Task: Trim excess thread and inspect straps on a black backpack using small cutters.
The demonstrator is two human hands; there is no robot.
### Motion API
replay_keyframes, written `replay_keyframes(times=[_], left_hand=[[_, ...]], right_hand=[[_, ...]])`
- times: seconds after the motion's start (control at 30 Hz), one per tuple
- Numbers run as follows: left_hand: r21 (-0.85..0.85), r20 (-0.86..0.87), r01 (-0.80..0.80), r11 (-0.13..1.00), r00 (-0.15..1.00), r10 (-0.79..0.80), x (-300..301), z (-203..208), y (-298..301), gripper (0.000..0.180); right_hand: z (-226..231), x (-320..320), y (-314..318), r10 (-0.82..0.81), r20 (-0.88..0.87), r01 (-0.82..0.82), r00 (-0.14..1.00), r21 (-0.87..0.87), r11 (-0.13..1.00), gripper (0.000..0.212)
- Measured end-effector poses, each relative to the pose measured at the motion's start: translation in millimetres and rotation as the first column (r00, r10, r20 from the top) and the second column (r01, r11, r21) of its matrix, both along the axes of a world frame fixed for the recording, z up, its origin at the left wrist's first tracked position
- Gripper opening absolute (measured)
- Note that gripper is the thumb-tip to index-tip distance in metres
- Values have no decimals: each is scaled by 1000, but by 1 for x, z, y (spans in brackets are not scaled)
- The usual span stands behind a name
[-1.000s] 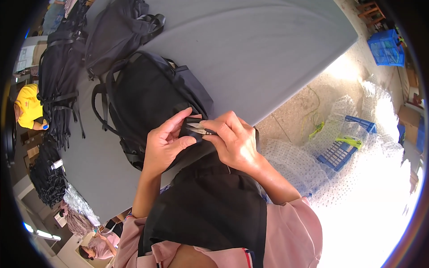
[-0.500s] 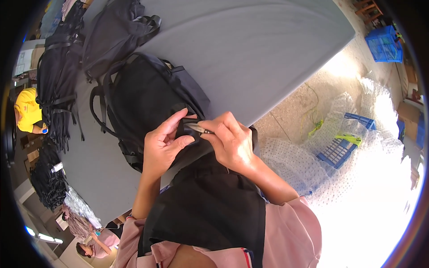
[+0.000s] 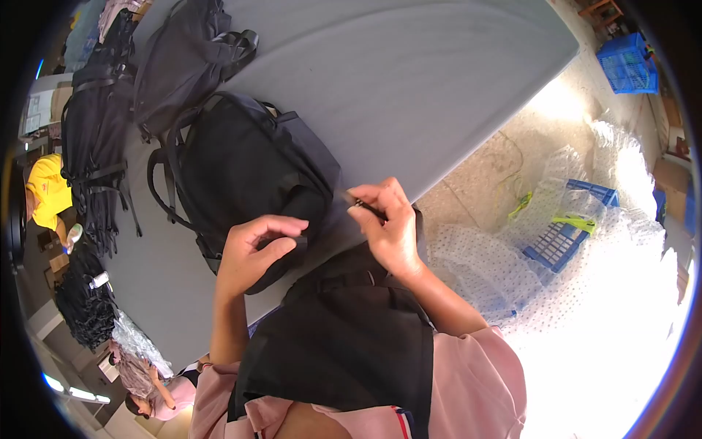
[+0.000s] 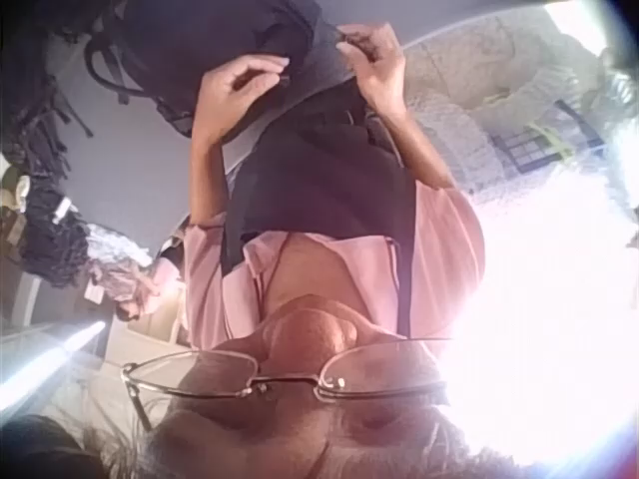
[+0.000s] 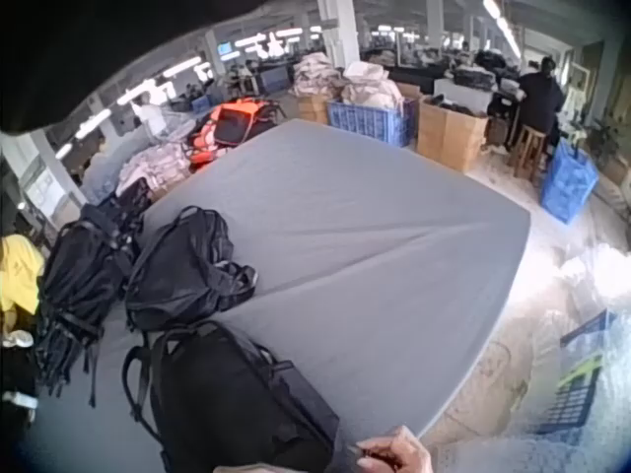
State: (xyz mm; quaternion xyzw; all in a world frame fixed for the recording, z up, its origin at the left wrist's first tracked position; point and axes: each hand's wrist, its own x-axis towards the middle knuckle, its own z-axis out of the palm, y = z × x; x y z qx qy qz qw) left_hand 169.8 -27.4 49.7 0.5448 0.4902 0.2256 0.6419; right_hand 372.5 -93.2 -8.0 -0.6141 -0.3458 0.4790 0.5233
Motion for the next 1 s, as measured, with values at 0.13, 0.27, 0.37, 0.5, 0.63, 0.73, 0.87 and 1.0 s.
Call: replay_keyframes(times=[0.13,0.27,0.37,0.5,0.63,0.73,0.87,1.0], left_hand=[[348,-402,164,923,916,-11,-3,-9,6,9],[643,-565,430,633,825,14,34,-23,30,32],[710,-521,467,527,852,-54,28,-58,40,25],[791,-388,382,479,917,-91,25,-70,44,17],[824,-327,319,468,943,-66,25,-74,37,9],[850,-296,280,447,955,-34,26,-75,34,13],[842,-279,270,467,959,-51,23,-76,32,13],[779,-294,337,529,941,-165,20,-88,8,12]], right_hand=[[-26,4,-6,-118,-356,24,927,-257,966,31],[-29,-18,3,-86,-463,-73,882,-315,946,35],[-26,-39,15,-147,-561,-96,815,-380,920,37],[-32,-46,18,-157,-436,13,886,-316,949,34],[-39,-36,21,-123,-541,-68,832,-320,945,28],[-43,-31,22,-108,-604,-104,789,-305,947,26],[-39,-30,24,-93,-620,-120,779,-294,948,26],[-39,-3,7,105,-458,-307,883,-392,867,17]])
